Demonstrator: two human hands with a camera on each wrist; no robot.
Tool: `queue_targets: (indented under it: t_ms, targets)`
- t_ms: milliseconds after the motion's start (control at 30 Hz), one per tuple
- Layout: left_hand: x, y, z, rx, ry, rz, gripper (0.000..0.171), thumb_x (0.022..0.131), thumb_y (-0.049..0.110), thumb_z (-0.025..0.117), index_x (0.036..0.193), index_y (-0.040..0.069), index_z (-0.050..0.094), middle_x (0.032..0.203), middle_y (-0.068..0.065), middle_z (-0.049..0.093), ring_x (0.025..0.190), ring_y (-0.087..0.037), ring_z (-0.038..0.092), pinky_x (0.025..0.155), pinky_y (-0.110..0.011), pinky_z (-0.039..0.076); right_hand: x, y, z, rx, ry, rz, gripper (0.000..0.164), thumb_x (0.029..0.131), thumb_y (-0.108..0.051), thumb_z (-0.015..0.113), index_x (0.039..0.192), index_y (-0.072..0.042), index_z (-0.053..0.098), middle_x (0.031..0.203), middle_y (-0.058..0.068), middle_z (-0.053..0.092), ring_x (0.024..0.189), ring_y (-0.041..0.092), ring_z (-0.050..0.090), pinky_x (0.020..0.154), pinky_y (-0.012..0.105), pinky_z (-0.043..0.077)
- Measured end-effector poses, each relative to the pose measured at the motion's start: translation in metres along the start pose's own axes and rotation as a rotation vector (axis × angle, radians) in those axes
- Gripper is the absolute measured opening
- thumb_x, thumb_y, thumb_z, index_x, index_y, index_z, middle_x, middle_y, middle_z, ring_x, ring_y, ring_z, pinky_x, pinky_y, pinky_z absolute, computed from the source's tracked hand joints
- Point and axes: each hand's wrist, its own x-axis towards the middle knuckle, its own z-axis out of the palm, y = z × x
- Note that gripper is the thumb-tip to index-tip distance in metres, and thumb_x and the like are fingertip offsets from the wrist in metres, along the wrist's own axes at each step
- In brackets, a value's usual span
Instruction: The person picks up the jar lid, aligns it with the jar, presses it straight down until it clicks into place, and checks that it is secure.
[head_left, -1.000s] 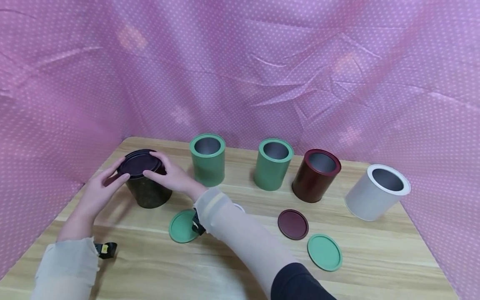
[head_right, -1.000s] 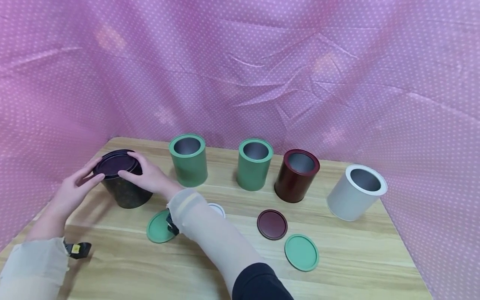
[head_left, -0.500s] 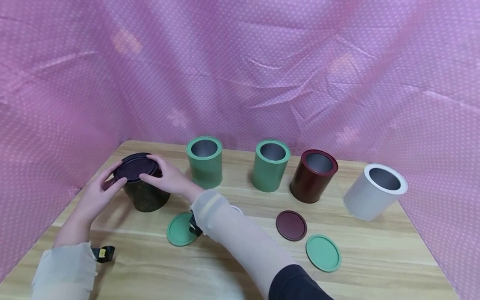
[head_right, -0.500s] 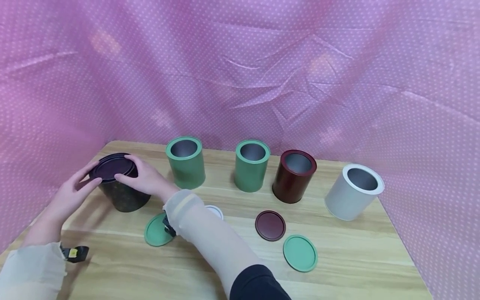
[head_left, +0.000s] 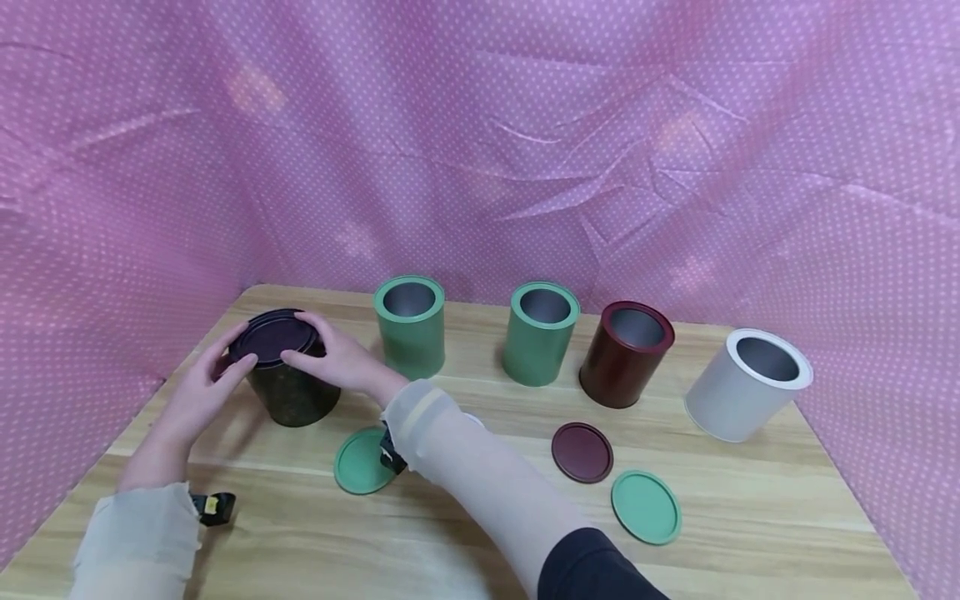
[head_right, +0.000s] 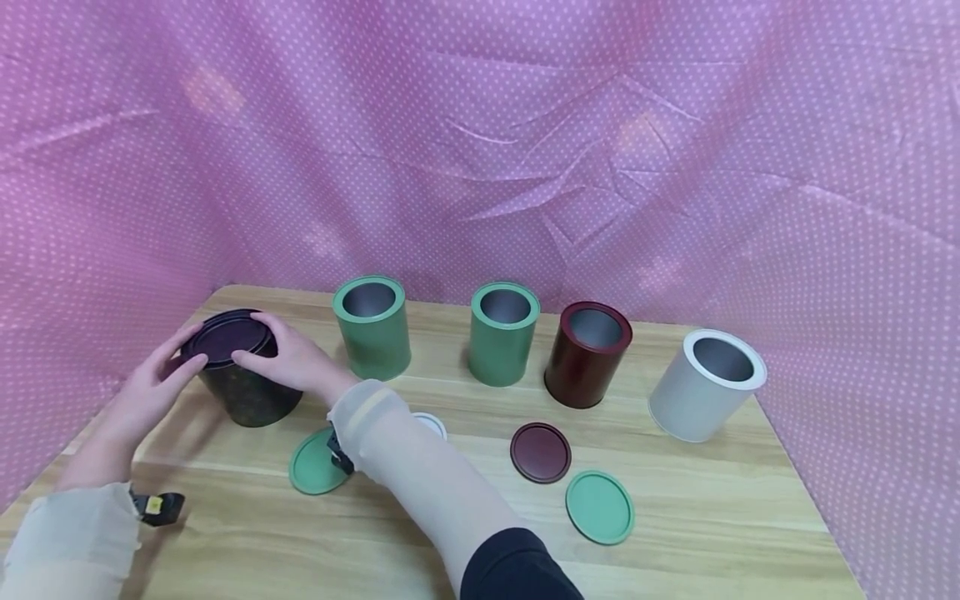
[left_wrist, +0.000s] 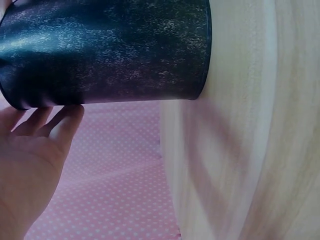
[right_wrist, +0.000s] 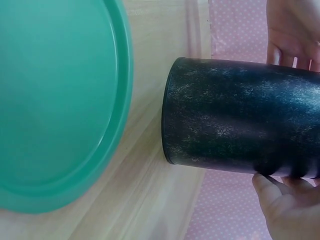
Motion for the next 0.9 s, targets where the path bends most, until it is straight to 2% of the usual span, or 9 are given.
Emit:
queue_targets:
  t_ms: [200, 433, 500, 533, 600, 667, 700, 833, 900]
  targets:
    - [-0.004, -0.001, 0.000, 0.008, 0.024, -0.016, 0.059, 0.102, 0.026, 0.049, 0.154, 0.015, 0.025, 0.148, -0.033, 0.030, 0.101, 0.022, 0.041, 0.077, 0.001, 0.034, -0.002, -0.001, 0.001, -0.007, -0.020, 0.005, 0.065, 0.093, -0.051, 0.057, 0.150, -0.037, 0.029, 0.153, -0.009, 0.037, 0.138, 0.010, 0.038, 0.113, 0.030, 0.034]
    - [-0.005, 0.003, -0.002, 0.032, 0.007, -0.049, 0.061, 0.102, 0.030, 0.049, 0.155, 0.018, 0.023, 0.148, -0.033, 0.032, 0.101, 0.020, 0.042, 0.075, 0.001, 0.035, -0.004, -0.002, 0.002, 0.029, -0.007, 0.020, 0.064, 0.093, -0.050, 0.057, 0.149, -0.037, 0.031, 0.151, -0.007, 0.041, 0.137, 0.011, 0.041, 0.112, 0.031, 0.036]
    - [-0.006, 0.005, -0.002, 0.038, -0.005, -0.075, 0.061, 0.102, 0.031, 0.048, 0.155, 0.022, 0.021, 0.151, -0.031, 0.028, 0.115, 0.009, 0.047, 0.078, 0.000, 0.036, -0.005, -0.003, 0.002, 0.040, -0.003, 0.019, 0.063, 0.093, -0.050, 0.057, 0.149, -0.037, 0.032, 0.150, -0.007, 0.042, 0.137, 0.012, 0.041, 0.111, 0.031, 0.036]
    - [-0.007, 0.005, -0.003, 0.032, -0.013, -0.087, 0.061, 0.102, 0.032, 0.047, 0.156, 0.023, 0.020, 0.154, -0.029, 0.025, 0.123, -0.001, 0.048, 0.084, -0.004, 0.039, -0.006, -0.003, 0.002, 0.039, -0.002, 0.020, 0.063, 0.093, -0.050, 0.057, 0.149, -0.037, 0.032, 0.150, -0.007, 0.042, 0.136, 0.012, 0.042, 0.111, 0.032, 0.037]
    - [-0.009, 0.006, -0.003, 0.030, -0.028, -0.108, 0.061, 0.103, 0.033, 0.045, 0.156, 0.026, 0.017, 0.157, -0.025, 0.019, 0.136, -0.024, 0.042, 0.091, -0.010, 0.040, -0.007, -0.004, 0.002, 0.045, -0.004, 0.024, 0.063, 0.092, -0.050, 0.058, 0.149, -0.038, 0.032, 0.150, -0.007, 0.043, 0.136, 0.012, 0.042, 0.111, 0.032, 0.037]
    - [-0.011, 0.006, -0.002, 0.021, -0.035, -0.115, 0.061, 0.103, 0.033, 0.044, 0.156, 0.027, 0.015, 0.159, -0.023, 0.016, 0.136, -0.045, 0.033, 0.093, -0.011, 0.040, -0.010, -0.004, 0.003, 0.053, -0.007, 0.034, 0.063, 0.092, -0.050, 0.058, 0.148, -0.039, 0.032, 0.150, -0.007, 0.043, 0.136, 0.012, 0.042, 0.111, 0.033, 0.037]
    - [-0.012, 0.006, -0.001, 0.015, -0.034, -0.114, 0.061, 0.103, 0.033, 0.044, 0.156, 0.027, 0.015, 0.159, -0.023, 0.015, 0.135, -0.050, 0.031, 0.093, -0.011, 0.040, -0.011, -0.005, 0.003, 0.053, -0.007, 0.038, 0.063, 0.092, -0.050, 0.058, 0.148, -0.040, 0.032, 0.150, -0.007, 0.043, 0.136, 0.012, 0.042, 0.111, 0.033, 0.037]
    - [-0.016, 0.006, 0.002, 0.006, -0.012, -0.087, 0.061, 0.103, 0.030, 0.045, 0.156, 0.024, 0.016, 0.158, -0.025, 0.016, 0.137, -0.045, 0.032, 0.083, 0.002, 0.034, -0.016, -0.006, 0.003, 0.051, -0.008, 0.043, 0.063, 0.092, -0.051, 0.058, 0.148, -0.040, 0.032, 0.149, -0.007, 0.043, 0.136, 0.012, 0.043, 0.111, 0.033, 0.037]
    - [-0.019, 0.006, 0.003, 0.020, 0.000, -0.073, 0.061, 0.103, 0.030, 0.045, 0.156, 0.022, 0.017, 0.156, -0.027, 0.018, 0.137, -0.040, 0.033, 0.082, 0.004, 0.033, -0.018, -0.007, 0.003, 0.048, -0.009, 0.040, 0.063, 0.092, -0.051, 0.059, 0.148, -0.040, 0.033, 0.149, -0.007, 0.044, 0.136, 0.012, 0.043, 0.110, 0.033, 0.037]
